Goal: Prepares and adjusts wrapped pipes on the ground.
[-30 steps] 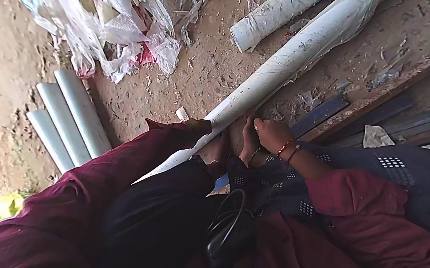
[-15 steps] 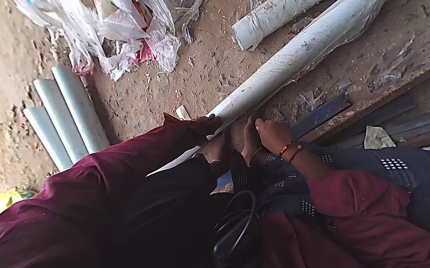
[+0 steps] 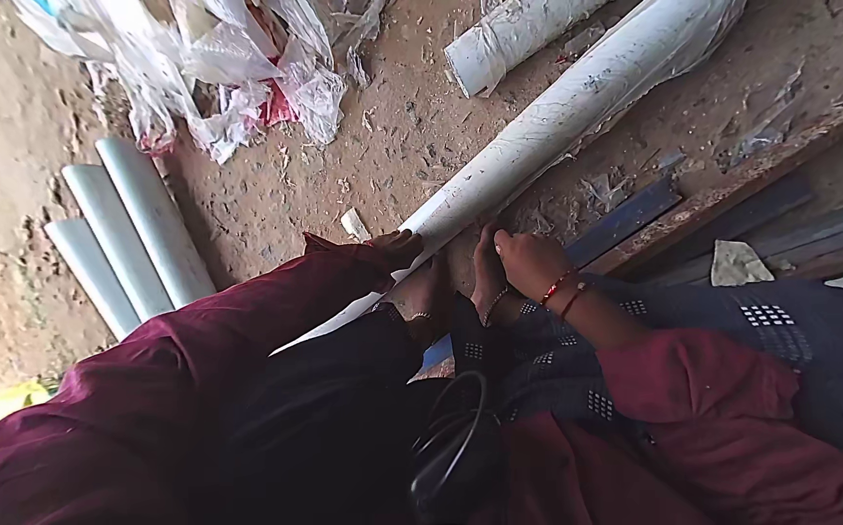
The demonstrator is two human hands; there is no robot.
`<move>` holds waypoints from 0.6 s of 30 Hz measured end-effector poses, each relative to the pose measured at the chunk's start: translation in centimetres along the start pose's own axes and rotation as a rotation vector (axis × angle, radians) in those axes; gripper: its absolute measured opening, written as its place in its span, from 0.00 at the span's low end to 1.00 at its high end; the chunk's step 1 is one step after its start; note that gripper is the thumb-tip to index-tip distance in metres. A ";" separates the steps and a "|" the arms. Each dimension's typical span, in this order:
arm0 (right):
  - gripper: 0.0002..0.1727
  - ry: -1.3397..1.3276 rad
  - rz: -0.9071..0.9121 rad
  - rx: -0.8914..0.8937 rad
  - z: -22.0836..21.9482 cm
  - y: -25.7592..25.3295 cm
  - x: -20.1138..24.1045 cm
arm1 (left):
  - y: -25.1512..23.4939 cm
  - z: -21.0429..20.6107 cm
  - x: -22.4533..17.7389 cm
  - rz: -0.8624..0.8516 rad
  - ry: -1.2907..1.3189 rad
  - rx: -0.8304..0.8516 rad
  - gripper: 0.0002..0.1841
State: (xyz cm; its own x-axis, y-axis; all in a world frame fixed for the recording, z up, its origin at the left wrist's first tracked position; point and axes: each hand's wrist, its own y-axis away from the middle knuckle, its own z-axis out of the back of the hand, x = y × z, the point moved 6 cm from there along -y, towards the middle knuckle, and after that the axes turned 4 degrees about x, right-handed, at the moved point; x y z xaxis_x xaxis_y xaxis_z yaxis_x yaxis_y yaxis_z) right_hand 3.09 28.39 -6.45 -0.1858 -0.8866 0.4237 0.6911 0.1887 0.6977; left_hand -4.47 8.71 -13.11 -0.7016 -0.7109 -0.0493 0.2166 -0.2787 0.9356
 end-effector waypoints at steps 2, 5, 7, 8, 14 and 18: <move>0.16 -0.002 0.014 -0.029 0.0 0.1 0.0 | 0.7 0.5 -0.2 -0.005 0.008 0.085 0.19; 0.16 0.001 0.013 -0.030 0.0 0.1 0.0 | 1.2 0.7 -0.2 -0.036 0.010 0.070 0.20; 0.16 0.002 0.012 -0.013 0.1 0.1 0.2 | 1.2 0.4 -0.3 -0.063 -0.021 0.050 0.19; 0.16 0.004 0.012 -0.007 0.1 0.1 0.2 | 0.9 -0.1 -0.3 -0.080 -0.072 0.035 0.19; 0.16 0.013 0.011 -0.008 0.0 0.0 0.1 | -0.3 0.0 0.2 0.071 0.033 0.050 0.17; 0.16 0.010 0.007 -0.003 -0.1 0.0 0.1 | 0.3 1.1 1.3 -0.004 0.035 0.072 0.16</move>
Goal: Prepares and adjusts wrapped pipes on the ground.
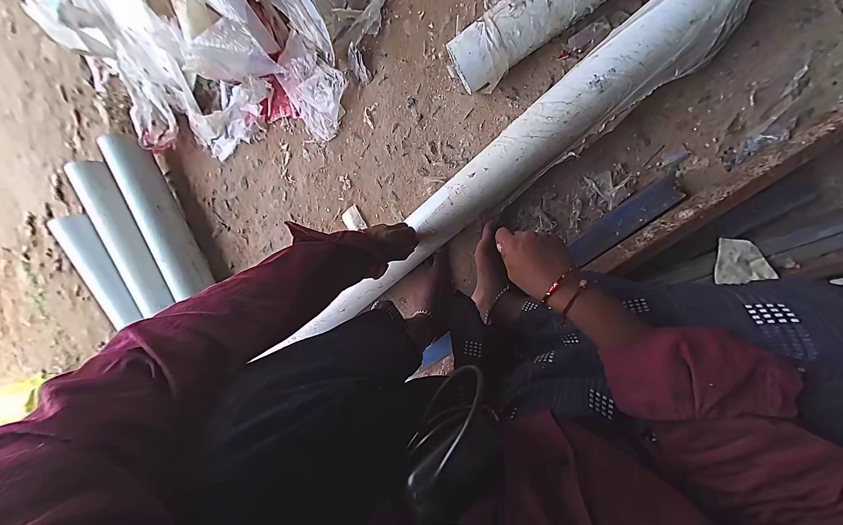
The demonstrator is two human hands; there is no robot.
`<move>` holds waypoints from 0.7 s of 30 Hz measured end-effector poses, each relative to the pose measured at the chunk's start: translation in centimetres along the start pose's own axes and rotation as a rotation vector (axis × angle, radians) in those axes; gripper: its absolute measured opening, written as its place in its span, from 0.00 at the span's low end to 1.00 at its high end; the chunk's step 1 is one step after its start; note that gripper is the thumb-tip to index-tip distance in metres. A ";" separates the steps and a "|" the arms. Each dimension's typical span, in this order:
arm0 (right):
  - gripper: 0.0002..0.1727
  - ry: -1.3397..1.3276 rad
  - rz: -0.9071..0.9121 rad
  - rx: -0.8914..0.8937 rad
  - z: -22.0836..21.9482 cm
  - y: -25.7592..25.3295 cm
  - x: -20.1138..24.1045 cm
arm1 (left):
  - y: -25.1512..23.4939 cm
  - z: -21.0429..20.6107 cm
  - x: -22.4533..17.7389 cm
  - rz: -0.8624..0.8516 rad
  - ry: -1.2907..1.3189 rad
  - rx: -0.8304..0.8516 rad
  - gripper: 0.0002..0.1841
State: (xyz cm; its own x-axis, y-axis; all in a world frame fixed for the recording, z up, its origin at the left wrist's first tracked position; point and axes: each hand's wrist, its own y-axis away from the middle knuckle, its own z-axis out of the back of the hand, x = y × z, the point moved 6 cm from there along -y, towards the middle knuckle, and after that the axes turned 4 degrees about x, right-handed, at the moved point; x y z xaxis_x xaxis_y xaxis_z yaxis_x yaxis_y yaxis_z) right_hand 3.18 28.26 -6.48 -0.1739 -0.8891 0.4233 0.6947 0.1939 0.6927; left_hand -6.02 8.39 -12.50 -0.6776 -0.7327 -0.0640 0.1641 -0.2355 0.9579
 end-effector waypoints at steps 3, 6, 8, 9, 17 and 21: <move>0.16 -0.008 -0.005 -0.006 0.1 0.0 0.0 | 1.7 0.8 1.2 -0.161 0.211 -0.281 0.14; 0.16 0.001 -0.005 -0.003 0.0 0.1 0.0 | 1.6 1.1 2.7 -0.210 0.187 -0.383 0.13; 0.16 0.011 -0.003 0.010 0.0 0.1 0.1 | 1.4 0.8 2.2 -0.048 0.067 -0.155 0.19; 0.17 0.014 -0.003 0.009 0.0 0.1 0.2 | 1.2 0.4 1.8 -0.003 0.024 -0.087 0.22; 0.17 0.003 -0.005 -0.008 -0.1 0.1 0.0 | 0.7 -0.1 2.9 0.003 0.314 -0.374 0.14; 0.17 0.006 -0.003 0.001 -0.1 0.3 0.2 | 2.8 3.1 3.9 0.010 0.330 -0.313 0.16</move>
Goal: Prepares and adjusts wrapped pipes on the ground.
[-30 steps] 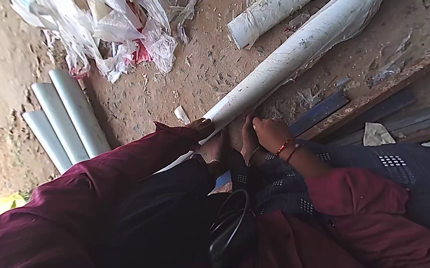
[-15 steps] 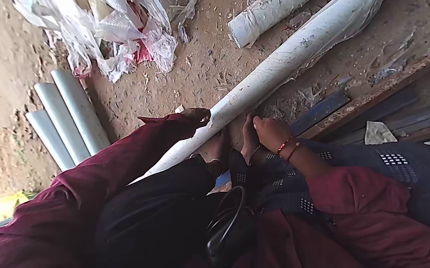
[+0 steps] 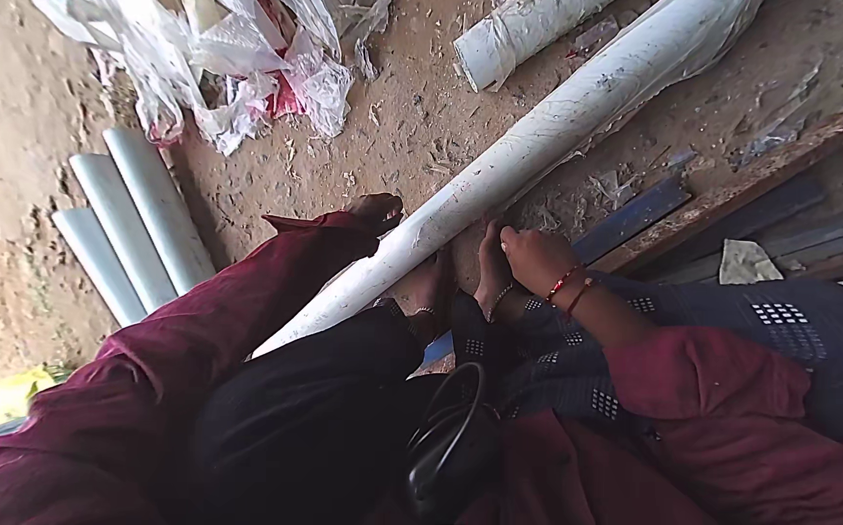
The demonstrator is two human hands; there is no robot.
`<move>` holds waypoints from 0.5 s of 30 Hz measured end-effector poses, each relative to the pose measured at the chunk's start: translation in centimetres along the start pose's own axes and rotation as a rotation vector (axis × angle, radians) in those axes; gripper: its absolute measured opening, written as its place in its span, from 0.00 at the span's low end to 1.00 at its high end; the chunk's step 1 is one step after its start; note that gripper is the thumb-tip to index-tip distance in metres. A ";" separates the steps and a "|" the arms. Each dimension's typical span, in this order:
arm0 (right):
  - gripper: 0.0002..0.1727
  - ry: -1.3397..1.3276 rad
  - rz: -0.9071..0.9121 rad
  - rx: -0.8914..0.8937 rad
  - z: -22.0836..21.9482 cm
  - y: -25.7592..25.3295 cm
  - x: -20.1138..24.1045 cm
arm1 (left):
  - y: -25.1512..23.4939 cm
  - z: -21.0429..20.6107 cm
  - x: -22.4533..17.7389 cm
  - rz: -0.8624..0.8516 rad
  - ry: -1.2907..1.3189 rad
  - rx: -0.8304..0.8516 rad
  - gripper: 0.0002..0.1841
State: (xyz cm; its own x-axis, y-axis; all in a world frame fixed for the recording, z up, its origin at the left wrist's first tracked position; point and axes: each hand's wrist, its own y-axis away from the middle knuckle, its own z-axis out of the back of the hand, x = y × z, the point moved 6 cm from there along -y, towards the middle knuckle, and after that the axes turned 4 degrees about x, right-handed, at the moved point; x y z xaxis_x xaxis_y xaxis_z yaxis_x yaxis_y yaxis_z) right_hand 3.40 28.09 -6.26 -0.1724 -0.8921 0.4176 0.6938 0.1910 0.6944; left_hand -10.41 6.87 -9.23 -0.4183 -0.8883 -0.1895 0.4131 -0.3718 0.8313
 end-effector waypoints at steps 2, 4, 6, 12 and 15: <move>0.17 0.007 0.000 -0.004 0.0 -0.1 -0.1 | 0.1 -0.6 0.0 -0.071 -0.019 0.008 0.17; 0.17 0.004 -0.005 -0.004 -0.1 -0.1 -0.1 | -0.6 -2.6 0.1 -0.099 -0.041 0.026 0.18; 0.18 0.005 -0.014 0.001 -0.1 -0.2 -0.2 | -1.4 -4.8 0.3 -0.149 -0.037 0.019 0.17; 0.17 0.012 -0.009 0.003 -0.2 -0.2 -0.1 | -1.4 -2.8 1.3 -0.159 0.058 -0.249 0.09; 0.17 0.002 -0.009 -0.012 -0.2 -0.3 -0.2 | -1.1 -0.1 2.0 -0.244 0.062 -0.340 0.09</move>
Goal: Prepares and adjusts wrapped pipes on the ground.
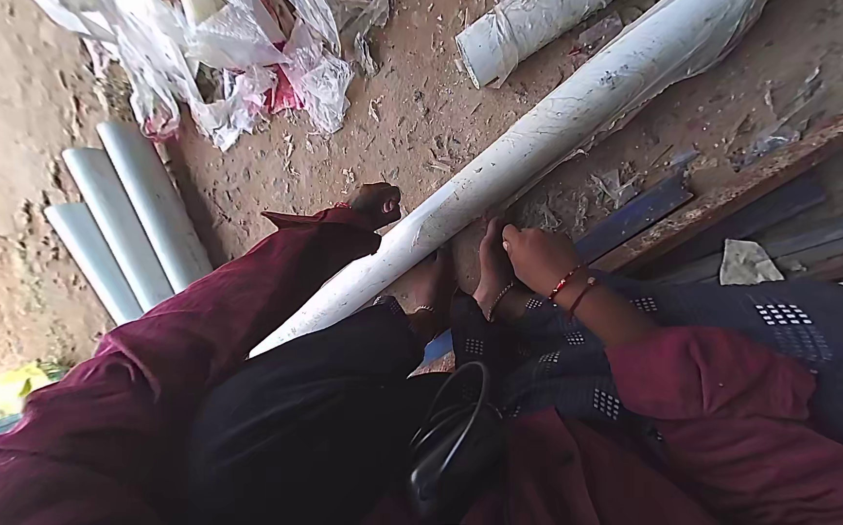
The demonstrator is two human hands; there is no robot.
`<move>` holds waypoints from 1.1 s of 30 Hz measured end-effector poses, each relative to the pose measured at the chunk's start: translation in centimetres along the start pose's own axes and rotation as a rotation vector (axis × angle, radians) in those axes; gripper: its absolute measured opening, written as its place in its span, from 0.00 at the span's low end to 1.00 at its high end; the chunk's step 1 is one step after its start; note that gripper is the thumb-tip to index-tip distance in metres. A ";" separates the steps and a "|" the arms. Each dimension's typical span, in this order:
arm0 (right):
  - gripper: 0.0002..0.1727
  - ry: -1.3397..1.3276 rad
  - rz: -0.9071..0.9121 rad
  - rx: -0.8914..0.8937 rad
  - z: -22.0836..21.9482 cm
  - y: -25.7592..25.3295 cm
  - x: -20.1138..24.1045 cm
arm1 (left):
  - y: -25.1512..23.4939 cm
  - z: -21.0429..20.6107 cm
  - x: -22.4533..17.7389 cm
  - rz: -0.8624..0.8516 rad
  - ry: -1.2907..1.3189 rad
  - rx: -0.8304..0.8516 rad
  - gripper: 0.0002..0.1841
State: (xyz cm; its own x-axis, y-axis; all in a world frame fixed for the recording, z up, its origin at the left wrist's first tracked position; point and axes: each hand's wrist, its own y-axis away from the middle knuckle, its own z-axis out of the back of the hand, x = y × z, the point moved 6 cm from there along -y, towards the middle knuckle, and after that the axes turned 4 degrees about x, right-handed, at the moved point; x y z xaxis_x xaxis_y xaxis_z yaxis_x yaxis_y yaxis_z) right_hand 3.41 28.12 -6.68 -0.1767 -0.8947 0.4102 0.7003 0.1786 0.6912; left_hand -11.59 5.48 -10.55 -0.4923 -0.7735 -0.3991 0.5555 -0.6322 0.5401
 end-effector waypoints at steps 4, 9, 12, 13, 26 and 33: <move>0.17 -0.009 0.003 0.014 0.1 0.1 0.1 | 0.6 -2.0 -1.6 0.109 0.023 0.298 0.16; 0.17 -0.004 0.005 0.014 -0.1 0.0 0.0 | 0.8 -5.6 -0.7 0.064 0.039 0.248 0.11; 0.16 -0.005 0.003 0.007 -0.1 0.0 -0.1 | 0.6 -5.7 -0.1 0.048 0.016 0.196 0.09; 0.16 -0.007 0.006 -0.002 -0.1 0.0 -0.1 | 0.5 -5.6 -0.1 0.066 0.001 0.199 0.09; 0.16 0.003 0.000 -0.009 -0.4 -0.2 -0.1 | 3.6 -1.0 0.5 -0.140 -0.137 -0.337 0.26; 0.16 0.031 -0.025 0.013 -0.6 -0.3 0.0 | 5.8 -8.0 1.8 -0.177 0.124 -0.302 0.12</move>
State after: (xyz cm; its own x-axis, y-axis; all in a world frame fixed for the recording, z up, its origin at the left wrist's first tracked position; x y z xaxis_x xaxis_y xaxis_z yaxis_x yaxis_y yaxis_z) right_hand 3.56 27.80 -7.24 -0.1727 -0.9112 0.3739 0.6870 0.1606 0.7087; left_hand -3.86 0.09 -14.10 -0.5236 -0.6389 -0.5637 0.6507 -0.7269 0.2195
